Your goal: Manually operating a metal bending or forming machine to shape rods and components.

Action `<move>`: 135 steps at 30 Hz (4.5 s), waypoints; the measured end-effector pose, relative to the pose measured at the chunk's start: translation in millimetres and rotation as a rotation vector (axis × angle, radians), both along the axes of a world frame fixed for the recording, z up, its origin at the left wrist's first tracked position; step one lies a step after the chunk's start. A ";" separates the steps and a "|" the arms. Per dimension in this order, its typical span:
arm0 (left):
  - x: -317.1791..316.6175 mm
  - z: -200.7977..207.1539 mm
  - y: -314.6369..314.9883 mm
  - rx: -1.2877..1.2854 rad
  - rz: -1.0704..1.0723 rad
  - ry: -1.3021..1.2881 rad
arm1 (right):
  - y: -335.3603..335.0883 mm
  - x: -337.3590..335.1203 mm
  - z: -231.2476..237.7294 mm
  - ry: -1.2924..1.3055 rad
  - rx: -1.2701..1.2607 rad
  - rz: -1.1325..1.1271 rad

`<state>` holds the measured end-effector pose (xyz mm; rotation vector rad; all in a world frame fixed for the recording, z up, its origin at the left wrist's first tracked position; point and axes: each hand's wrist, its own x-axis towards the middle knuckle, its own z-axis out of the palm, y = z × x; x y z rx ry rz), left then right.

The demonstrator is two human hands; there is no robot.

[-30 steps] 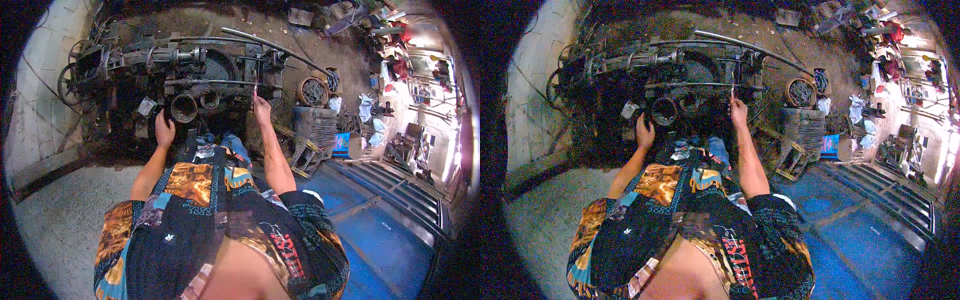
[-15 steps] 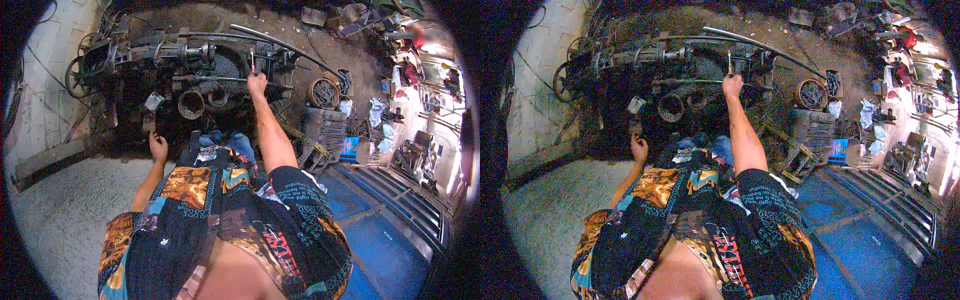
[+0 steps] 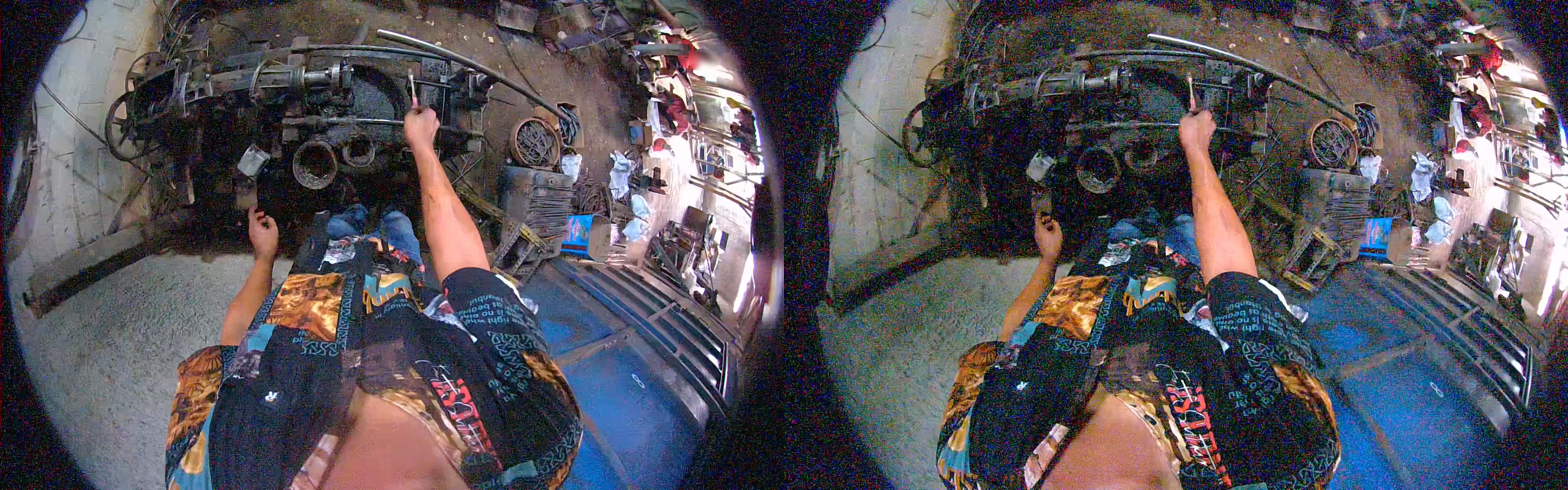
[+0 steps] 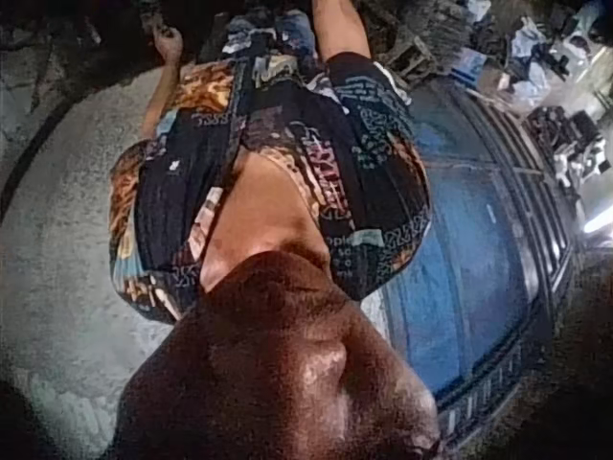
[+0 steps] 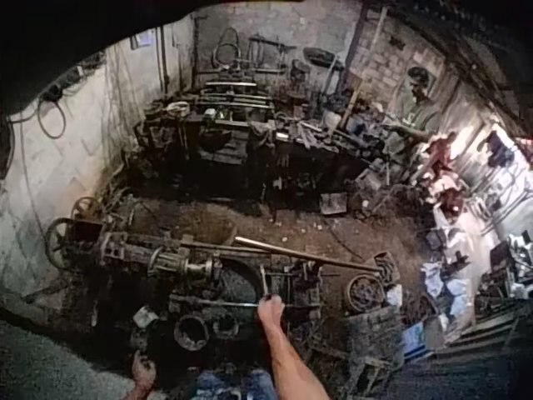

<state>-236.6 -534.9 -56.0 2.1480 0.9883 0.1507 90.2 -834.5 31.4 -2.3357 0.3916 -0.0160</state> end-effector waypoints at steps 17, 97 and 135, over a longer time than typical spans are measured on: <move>8.5 21.8 3.8 0.063 -0.054 0.061 | -22.2 -12.9 -39.7 0.138 -0.080 -0.028; 34.4 35.7 -9.9 0.081 -0.119 0.053 | -50.3 -31.7 -49.1 0.097 0.014 -0.043; 25.4 33.2 9.0 0.073 -0.132 0.120 | -35.7 -2.3 -19.6 -0.130 -0.017 -0.039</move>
